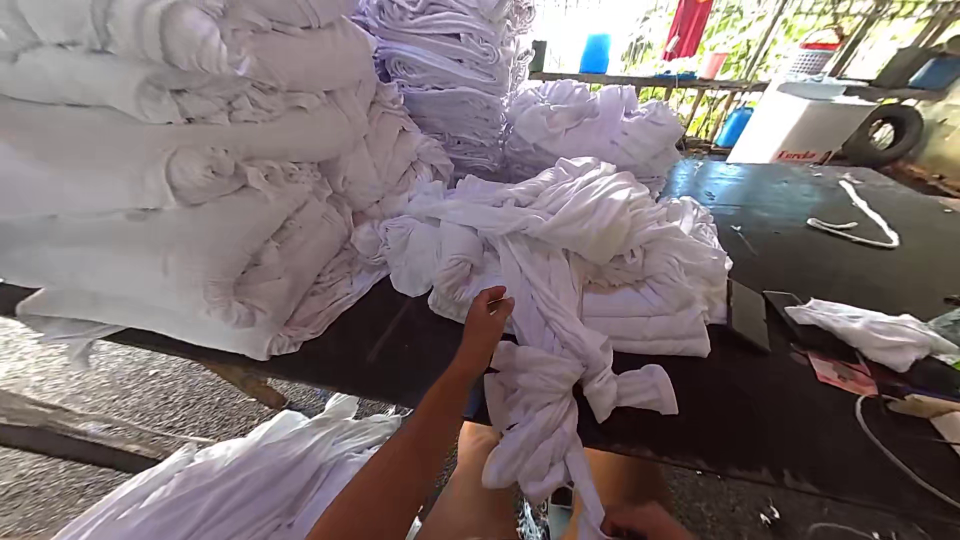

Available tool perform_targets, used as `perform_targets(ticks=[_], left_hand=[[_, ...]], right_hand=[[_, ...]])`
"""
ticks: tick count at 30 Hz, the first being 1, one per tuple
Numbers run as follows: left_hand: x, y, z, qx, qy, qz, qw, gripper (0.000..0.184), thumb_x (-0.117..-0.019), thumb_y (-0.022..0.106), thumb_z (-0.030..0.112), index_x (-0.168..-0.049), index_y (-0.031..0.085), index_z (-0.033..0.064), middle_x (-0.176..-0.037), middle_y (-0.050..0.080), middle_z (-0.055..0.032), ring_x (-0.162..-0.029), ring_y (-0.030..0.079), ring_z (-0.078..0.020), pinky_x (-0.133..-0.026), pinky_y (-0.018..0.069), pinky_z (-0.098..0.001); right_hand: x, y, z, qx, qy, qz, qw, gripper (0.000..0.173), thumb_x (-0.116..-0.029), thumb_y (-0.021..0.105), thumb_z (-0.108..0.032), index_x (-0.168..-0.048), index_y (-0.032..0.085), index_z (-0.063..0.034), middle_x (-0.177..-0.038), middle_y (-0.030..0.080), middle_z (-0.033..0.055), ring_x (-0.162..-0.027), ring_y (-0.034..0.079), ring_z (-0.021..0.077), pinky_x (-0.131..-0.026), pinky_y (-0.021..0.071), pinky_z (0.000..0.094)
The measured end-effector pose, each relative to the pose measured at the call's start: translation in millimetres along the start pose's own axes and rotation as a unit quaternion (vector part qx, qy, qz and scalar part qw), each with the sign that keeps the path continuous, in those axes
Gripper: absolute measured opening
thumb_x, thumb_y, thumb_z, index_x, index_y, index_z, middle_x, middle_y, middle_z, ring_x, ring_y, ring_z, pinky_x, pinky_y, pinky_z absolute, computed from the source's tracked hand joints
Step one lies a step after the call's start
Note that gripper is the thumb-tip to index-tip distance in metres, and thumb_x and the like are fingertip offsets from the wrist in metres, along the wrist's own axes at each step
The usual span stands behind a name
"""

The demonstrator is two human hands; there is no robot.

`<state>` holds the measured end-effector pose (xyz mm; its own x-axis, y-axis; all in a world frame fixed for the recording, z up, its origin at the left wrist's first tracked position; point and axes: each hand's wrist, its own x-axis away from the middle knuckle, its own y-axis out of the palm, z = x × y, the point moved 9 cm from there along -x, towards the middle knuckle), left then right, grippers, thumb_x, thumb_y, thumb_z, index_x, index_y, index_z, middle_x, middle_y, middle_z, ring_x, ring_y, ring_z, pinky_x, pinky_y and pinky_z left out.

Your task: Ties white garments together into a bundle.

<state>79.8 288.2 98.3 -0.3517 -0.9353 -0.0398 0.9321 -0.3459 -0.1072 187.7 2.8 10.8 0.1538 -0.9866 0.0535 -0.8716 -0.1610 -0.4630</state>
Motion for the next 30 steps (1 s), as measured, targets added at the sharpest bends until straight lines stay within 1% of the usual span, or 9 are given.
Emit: perform_targets(ticks=[4,9,14,17,22,24,26,28,30], left_hand=[[-23,-6,8,-0.004,-0.002,0.022,1.0,0.044,-0.104,0.055,0.009,-0.141,0.045,-0.0112,-0.144,0.049,-0.0293,-0.127,0.056,-0.0315,-0.106,0.047,-0.0409],[-69,-9,23,0.018,0.024,0.039,0.999,0.051,-0.1062,0.052,0.013,-0.149,0.036,-0.0115,-0.15,0.042,-0.0306,-0.136,0.048,-0.0334,-0.113,0.0402,-0.0432],[-135,-12,26,0.097,0.002,0.086,0.992,0.046,-0.111,0.04,0.022,-0.142,0.042,-0.0117,-0.139,0.05,-0.0294,-0.124,0.053,-0.0313,-0.105,0.0436,-0.0415],[-158,-13,29,0.118,-0.037,0.117,0.985,0.057,-0.1096,0.044,0.037,-0.143,0.043,-0.0094,-0.14,0.052,-0.0289,-0.125,0.054,-0.0341,-0.103,0.0458,-0.0475],[-174,-19,55,-0.17,-0.067,0.177,0.967,0.078,-0.0972,0.061,0.056,-0.134,0.054,-0.0123,-0.147,0.043,-0.036,-0.14,0.04,-0.048,-0.113,0.0346,-0.0599],[-182,-16,74,-0.249,-0.053,0.176,0.951,0.073,-0.0989,0.06,0.051,-0.133,0.055,-0.0133,-0.148,0.041,-0.0371,-0.141,0.038,-0.0499,-0.114,0.0343,-0.0604],[-194,-5,88,-0.213,-0.022,0.164,0.963,0.055,-0.1041,0.058,0.035,-0.13,0.055,-0.0139,-0.133,0.056,-0.033,-0.127,0.055,-0.0403,-0.107,0.0434,-0.0512],[-201,13,110,-0.103,0.057,0.155,0.981,0.035,-0.1054,0.054,0.017,-0.123,0.057,-0.0132,-0.113,0.063,-0.0273,-0.105,0.061,-0.0315,-0.094,0.0485,-0.0452],[-187,42,150,-0.061,0.182,0.104,0.976,0.028,-0.1049,0.052,0.009,-0.127,0.059,-0.0077,-0.119,0.066,-0.022,-0.109,0.064,-0.0259,-0.098,0.0505,-0.0436]], right_hand=[[-16,-62,1,0.05,-0.048,0.146,0.987,0.017,-0.093,0.067,-0.006,-0.102,0.072,0.0068,-0.098,0.071,0.0185,-0.086,0.069,0.0236,-0.079,0.0576,0.0403],[-41,-172,16,0.146,-0.019,0.389,0.909,0.024,-0.0968,0.064,-0.017,-0.097,0.071,0.0063,-0.082,0.07,0.0162,-0.072,0.068,0.0245,-0.069,0.0567,0.0437],[-110,-204,13,0.25,0.016,0.382,0.889,0.032,-0.0971,0.068,-0.024,-0.103,0.072,0.0071,-0.093,0.072,0.024,-0.084,0.071,0.0414,-0.075,0.0546,0.0619],[-149,-202,3,0.327,-0.027,0.408,0.852,0.042,-0.0956,0.068,-0.034,-0.111,0.072,0.0051,-0.1,0.073,0.0239,-0.087,0.073,0.0414,-0.071,0.0574,0.0602],[-184,-195,26,0.392,-0.034,0.465,0.793,0.034,-0.0986,0.063,-0.029,-0.106,0.074,0.002,-0.096,0.072,0.0222,-0.08,0.074,0.0396,-0.065,0.0592,0.0541],[-181,-196,30,0.388,-0.038,0.479,0.787,0.036,-0.1008,0.058,-0.03,-0.108,0.075,0.0011,-0.095,0.073,0.0201,-0.079,0.074,0.0375,-0.064,0.0594,0.0536],[-178,-197,32,0.38,-0.058,0.492,0.781,0.039,-0.1007,0.054,-0.031,-0.105,0.075,0.0012,-0.091,0.073,0.0187,-0.075,0.074,0.0355,-0.06,0.0588,0.052],[-177,-199,32,0.366,-0.058,0.497,0.784,0.04,-0.1,0.053,-0.032,-0.104,0.075,0.0013,-0.088,0.073,0.0187,-0.072,0.073,0.0359,-0.057,0.0575,0.0522],[-176,-202,34,0.353,-0.052,0.496,0.792,0.04,-0.1007,0.052,-0.032,-0.105,0.075,0.0017,-0.088,0.072,0.0195,-0.072,0.073,0.0374,-0.057,0.0567,0.0538]])
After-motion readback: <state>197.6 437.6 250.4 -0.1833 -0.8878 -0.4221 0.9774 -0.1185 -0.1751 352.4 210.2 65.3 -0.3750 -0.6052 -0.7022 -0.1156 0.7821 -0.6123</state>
